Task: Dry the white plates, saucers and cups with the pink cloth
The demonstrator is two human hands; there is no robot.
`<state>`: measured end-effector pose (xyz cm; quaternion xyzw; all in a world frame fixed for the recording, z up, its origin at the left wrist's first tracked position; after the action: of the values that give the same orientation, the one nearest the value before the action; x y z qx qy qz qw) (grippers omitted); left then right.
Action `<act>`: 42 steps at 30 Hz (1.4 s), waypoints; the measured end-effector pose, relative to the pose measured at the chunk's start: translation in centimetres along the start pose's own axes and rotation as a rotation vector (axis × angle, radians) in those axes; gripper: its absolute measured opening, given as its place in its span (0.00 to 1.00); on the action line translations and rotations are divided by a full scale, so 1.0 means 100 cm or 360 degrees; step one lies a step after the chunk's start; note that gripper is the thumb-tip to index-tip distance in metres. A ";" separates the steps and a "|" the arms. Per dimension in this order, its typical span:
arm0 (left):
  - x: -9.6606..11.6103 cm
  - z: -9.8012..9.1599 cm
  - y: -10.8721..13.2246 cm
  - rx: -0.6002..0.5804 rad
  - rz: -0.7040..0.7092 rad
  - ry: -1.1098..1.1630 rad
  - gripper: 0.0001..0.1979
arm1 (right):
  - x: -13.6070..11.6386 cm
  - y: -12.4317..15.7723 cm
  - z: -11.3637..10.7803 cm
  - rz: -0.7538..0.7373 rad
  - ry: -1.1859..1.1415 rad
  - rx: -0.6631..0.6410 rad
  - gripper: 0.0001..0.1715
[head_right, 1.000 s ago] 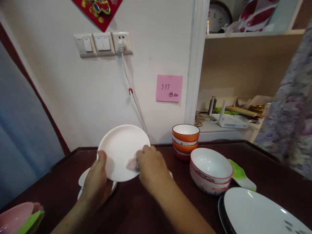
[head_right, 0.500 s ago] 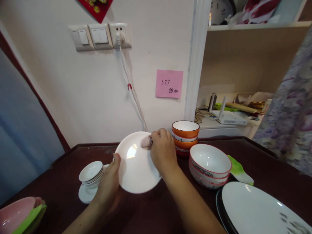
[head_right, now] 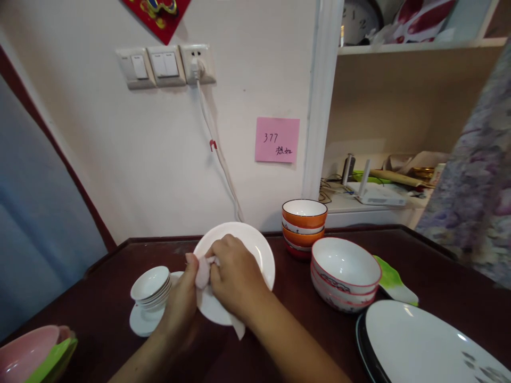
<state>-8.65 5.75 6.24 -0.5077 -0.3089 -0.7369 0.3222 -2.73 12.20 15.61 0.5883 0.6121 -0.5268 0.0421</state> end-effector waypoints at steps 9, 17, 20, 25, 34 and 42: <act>0.014 -0.027 -0.007 0.0338 0.0109 -0.0009 0.27 | 0.074 -0.005 -0.064 0.0288 0.0623 0.0388 0.08; 0.064 -0.056 -0.009 0.0550 0.0423 0.0147 0.24 | 0.105 -0.003 -0.060 0.0410 -0.0209 0.0470 0.24; 0.070 -0.055 -0.005 0.0533 0.0483 0.0183 0.24 | 0.109 -0.001 -0.057 0.0538 -0.0552 0.0511 0.17; 0.076 -0.052 0.004 0.0562 0.0542 0.0227 0.23 | 0.087 0.000 -0.029 0.0687 -0.1133 0.0248 0.18; 0.077 -0.024 0.007 0.0222 0.0503 0.0116 0.25 | 0.049 0.004 -0.005 0.0706 -0.1750 0.0375 0.19; 0.062 -0.012 0.006 -0.0127 0.0195 -0.0451 0.20 | 0.043 0.012 -0.041 0.0776 -0.1678 0.0538 0.17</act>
<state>-10.55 3.50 11.85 -0.6370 -0.2901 -0.6485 0.2993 -0.78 17.68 13.77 0.3699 0.2640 -0.8125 0.3651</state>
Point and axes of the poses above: each hand's wrist, its own y-axis away from the middle knuckle, its own z-axis out of the palm, x = y × z, the point moved 10 cm from there along -y, towards the middle knuckle, and after that the axes turned 15 degrees about -y, right-handed, at the moved point
